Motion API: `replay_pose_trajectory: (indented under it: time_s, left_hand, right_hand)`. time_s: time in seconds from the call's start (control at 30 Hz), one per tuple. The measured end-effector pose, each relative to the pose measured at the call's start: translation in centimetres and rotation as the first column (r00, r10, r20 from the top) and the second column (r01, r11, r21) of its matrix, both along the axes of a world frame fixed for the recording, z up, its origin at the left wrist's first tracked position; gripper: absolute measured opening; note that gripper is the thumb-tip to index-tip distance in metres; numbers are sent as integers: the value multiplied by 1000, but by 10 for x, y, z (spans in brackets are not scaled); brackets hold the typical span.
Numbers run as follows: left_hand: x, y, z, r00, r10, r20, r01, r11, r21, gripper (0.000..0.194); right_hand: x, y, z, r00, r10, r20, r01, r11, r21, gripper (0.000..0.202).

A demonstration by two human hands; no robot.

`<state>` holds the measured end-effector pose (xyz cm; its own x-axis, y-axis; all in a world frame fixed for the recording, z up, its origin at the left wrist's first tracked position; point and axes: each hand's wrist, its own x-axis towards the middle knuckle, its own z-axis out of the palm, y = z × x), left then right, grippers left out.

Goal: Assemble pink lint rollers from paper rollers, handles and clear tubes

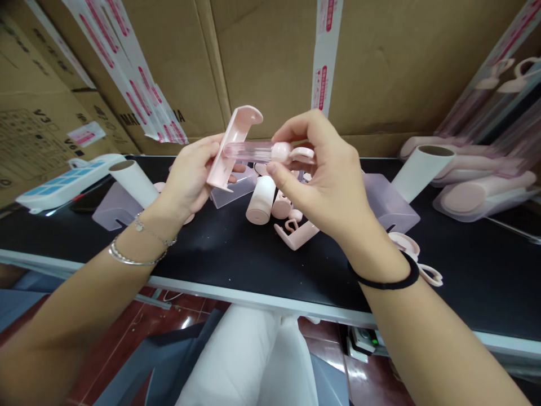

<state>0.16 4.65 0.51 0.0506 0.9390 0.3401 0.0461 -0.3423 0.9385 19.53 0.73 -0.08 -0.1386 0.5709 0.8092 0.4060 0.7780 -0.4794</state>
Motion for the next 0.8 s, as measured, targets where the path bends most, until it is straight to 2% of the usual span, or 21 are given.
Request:
replay_pose_trajectory:
  time_s: [0.07, 0.13, 0.27, 0.4, 0.53, 0.63, 0.73, 0.8]
  left_hand:
    - [-1, 0, 1, 1000, 16, -9, -16, 1000, 24, 31]
    - [-1, 0, 2, 1000, 15, -14, -14, 997, 70, 32]
    - [1, -4, 0, 996, -54, -76, 65, 985, 160, 41]
    - [5, -9, -8, 962, -220, -162, 254, 940, 229, 52]
    - [6, -10, -14, 900, -362, -245, 423, 861, 281, 55]
    - [6, -13, -14, 886, -388, -255, 449, 854, 264, 51]
    - [7, -15, -12, 890, -409, -202, 449, 866, 222, 42]
    - [7, -15, -13, 892, -423, -157, 449, 869, 210, 38]
  right_hand:
    - [3, 4, -1, 1000, -23, 17, 24, 1000, -16, 18]
    - [7, 10, -3, 992, -97, 81, 99, 995, -22, 17]
    - [16, 27, -9, 938, -240, 250, 247, 969, 3, 20]
    - [19, 37, -16, 930, -202, 308, 228, 972, -50, 23]
    - [17, 42, -18, 887, -230, 401, 291, 952, -96, 22]
    - [15, 43, -18, 901, -168, 401, 232, 966, -117, 20]
    - [14, 41, -18, 931, -85, 355, 146, 978, -148, 19]
    - [13, 38, -17, 939, -57, 340, 132, 970, -202, 19]
